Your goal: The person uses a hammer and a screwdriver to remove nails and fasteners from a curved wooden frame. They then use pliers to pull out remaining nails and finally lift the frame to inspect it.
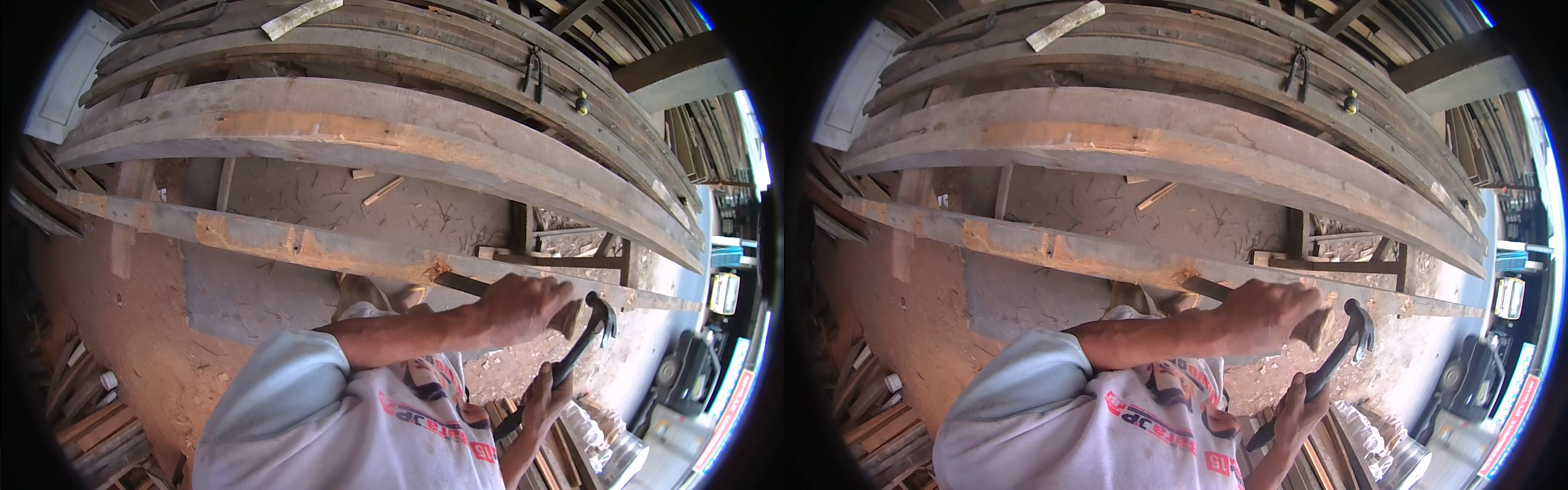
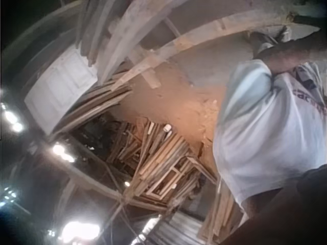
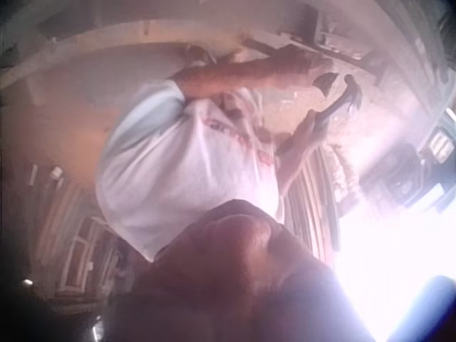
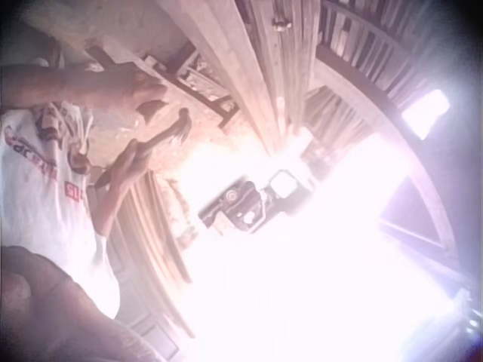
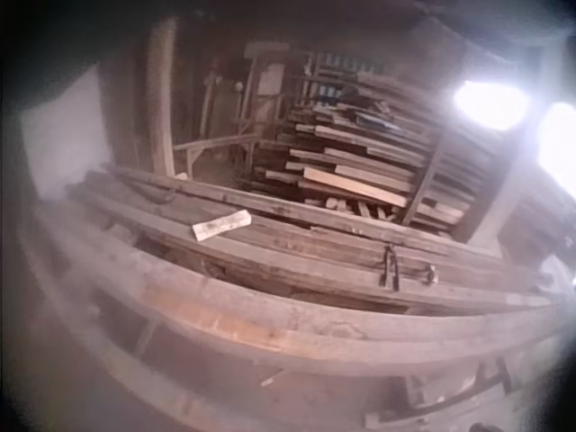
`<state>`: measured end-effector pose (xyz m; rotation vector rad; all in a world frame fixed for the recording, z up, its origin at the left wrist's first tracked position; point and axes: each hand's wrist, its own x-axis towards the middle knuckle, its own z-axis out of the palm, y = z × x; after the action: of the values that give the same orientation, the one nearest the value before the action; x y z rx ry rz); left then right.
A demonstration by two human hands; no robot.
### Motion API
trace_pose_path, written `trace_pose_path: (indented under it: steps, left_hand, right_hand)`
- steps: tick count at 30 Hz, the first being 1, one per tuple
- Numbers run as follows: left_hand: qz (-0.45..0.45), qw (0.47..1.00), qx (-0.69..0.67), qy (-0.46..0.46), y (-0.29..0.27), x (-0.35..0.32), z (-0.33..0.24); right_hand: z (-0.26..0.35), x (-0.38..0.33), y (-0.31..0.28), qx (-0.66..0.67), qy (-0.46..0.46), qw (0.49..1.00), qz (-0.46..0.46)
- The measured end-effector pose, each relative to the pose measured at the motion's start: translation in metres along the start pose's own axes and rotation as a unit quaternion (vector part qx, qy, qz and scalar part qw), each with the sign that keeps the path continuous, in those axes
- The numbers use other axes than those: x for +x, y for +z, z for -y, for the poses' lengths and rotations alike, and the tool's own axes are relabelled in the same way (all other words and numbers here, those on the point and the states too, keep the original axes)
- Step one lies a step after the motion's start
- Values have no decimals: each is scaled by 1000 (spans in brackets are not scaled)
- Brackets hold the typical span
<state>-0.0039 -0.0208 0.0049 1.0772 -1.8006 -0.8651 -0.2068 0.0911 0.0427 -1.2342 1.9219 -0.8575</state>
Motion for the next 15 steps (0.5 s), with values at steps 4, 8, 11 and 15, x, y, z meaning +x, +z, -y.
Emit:
trace_pose_path:
  steps: [4, 8, 11, 15]
  left_hand:
    - [115, 985, 99, 84, 65, -26, 18]
    - [163, 976, 85, 114, 66, -41, 24]
    - [167, 974, 84, 127, 51, -37, 15]
    - [164, 977, 26, 133, 32, -37, 4]
  right_hand:
    - [-14, 0, 4, 35, -1, 999, -9]
    - [-22, -6, 2, 47, 6, 998, -44]
    - [-29, -10, -2, 52, 4, 997, -48]
    - [-35, -15, -4, 72, 11, 995, -60]
